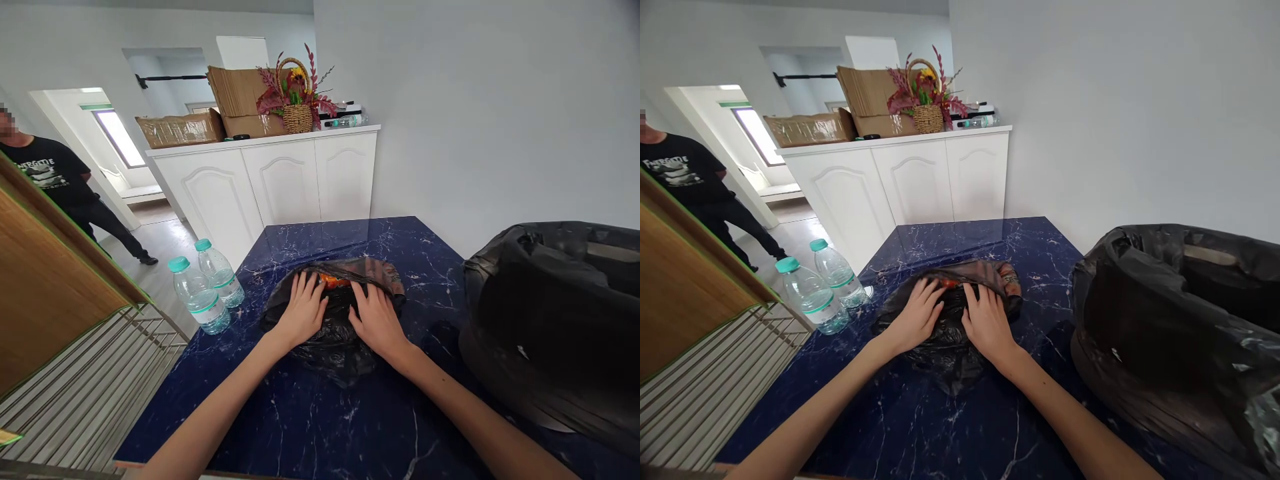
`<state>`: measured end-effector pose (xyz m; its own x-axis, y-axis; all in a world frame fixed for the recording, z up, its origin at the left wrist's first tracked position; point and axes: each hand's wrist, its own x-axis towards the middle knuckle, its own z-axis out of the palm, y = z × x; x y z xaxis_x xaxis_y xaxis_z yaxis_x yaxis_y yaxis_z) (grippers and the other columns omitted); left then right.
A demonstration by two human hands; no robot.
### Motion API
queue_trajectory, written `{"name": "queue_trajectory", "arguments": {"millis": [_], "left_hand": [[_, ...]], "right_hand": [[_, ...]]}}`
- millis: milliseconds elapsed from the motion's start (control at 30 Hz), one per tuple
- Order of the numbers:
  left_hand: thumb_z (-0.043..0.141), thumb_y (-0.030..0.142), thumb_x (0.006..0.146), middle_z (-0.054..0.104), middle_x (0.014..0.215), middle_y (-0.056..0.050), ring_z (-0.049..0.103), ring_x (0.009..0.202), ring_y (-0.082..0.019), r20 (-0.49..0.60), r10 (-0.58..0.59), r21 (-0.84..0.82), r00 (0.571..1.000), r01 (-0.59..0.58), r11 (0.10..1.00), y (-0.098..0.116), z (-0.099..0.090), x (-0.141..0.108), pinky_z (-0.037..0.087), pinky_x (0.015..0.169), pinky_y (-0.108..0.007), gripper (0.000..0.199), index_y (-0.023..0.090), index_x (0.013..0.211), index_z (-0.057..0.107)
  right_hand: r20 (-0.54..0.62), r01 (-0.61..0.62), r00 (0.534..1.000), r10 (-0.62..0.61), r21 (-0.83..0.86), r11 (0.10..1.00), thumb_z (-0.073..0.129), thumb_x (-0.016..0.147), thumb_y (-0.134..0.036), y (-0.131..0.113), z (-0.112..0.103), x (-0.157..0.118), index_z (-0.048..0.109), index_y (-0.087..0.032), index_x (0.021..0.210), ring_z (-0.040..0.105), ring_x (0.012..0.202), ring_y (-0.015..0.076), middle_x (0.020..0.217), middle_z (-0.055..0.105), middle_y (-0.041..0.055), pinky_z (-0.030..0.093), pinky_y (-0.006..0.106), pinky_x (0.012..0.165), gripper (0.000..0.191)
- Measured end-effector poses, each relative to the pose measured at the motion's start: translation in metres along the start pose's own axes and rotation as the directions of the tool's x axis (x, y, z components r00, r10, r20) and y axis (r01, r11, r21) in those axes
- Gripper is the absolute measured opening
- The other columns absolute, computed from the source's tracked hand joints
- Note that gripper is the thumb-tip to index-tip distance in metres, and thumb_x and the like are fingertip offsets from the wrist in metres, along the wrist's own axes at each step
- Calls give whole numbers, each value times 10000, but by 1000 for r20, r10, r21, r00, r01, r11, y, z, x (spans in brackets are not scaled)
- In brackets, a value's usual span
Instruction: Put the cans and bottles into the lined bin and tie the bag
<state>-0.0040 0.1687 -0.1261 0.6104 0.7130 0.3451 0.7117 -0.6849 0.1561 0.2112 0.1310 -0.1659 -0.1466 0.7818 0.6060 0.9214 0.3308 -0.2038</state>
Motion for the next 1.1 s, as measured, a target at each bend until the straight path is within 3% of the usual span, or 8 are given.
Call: {"name": "queue_trajectory", "arguments": {"millis": [100, 167, 333, 467, 633, 767, 900, 1100], "left_hand": [[437, 431, 1106, 254, 1770, -272, 82, 1671, -481, -66, -77, 72, 995, 82, 994, -12, 12, 29, 128, 1308, -755, 601, 92, 1602, 440], [504, 498, 1077, 233, 1778, -268, 54, 1670, -495, -86, -84, 97, 993, 92, 991, -15, 13, 47, 54, 1307, -758, 686, 93, 1622, 407], [678, 619, 967, 610, 1543, -202, 262, 1619, -479, -19, -33, 116, 999, 35, 993, -12, 16, 80, 39, 1324, -720, 783, 142, 1560, 494], [762, 568, 925, 709, 1379, -179, 436, 1508, -461, 26, -25, 116, 999, 22, 993, -8, 24, 90, 94, 1319, -713, 685, 153, 1442, 591], [817, 521, 883, 719, 1345, -166, 578, 1358, -401, 22, -56, 95, 998, 53, 994, -8, 27, 87, 173, 1314, -671, 633, 179, 1376, 617], [814, 541, 875, 743, 1288, -180, 652, 1272, -393, -2, -116, 39, 993, 116, 992, -14, 18, 78, 340, 1257, -612, 631, 157, 1345, 642], [722, 603, 929, 758, 1274, -161, 731, 1159, -359, -44, -210, -67, 977, 207, 976, -24, -3, 62, 564, 1044, -488, 611, 167, 1348, 641], [711, 638, 933, 772, 1275, -103, 775, 1092, -290, -112, -282, -214, 953, 254, 943, -28, -51, 28, 621, 964, -409, 627, 210, 1375, 595]], "right_hand": [[2, -106, 994, 106, -36, 994, 515, 1034, -205, 10, -9, 7, 402, -168, 1593, 645, 1266, 440, 1436, 574, 258, 615, 535, 929, 571], [0, -172, 985, 172, -53, 984, 530, 1046, -246, 20, -16, 12, 399, -158, 1589, 652, 1246, 438, 1438, 563, 264, 611, 509, 913, 565], [-8, -335, 942, 335, -68, 940, 568, 1064, -444, 46, -23, 23, 434, -136, 1524, 668, 1178, 430, 1375, 569, 272, 599, 471, 858, 569], [8, -436, 899, 437, -52, 898, 576, 1049, -546, 63, -17, 24, 483, -138, 1438, 671, 1164, 423, 1295, 598, 252, 580, 461, 863, 572], [77, -494, 867, 492, 20, 869, 707, 947, -514, 78, -5, 20, 425, -131, 1503, 694, 1144, 434, 1382, 579, 262, 585, 475, 836, 731], [129, -439, 896, 424, 126, 890, 732, 907, -399, 77, 3, 17, 367, -201, 1573, 707, 1170, 369, 1448, 601, 182, 595, 433, 871, 785], [136, -371, 928, 348, 212, 904, 713, 902, -369, 67, 8, 14, 426, -233, 1528, 679, 1243, 343, 1452, 623, 133, 591, 425, 942, 702], [129, -326, 945, 302, 256, 910, 688, 915, -389, 57, 13, 10, 485, -221, 1484, 680, 1235, 361, 1424, 637, 148, 602, 451, 915, 628]]}}
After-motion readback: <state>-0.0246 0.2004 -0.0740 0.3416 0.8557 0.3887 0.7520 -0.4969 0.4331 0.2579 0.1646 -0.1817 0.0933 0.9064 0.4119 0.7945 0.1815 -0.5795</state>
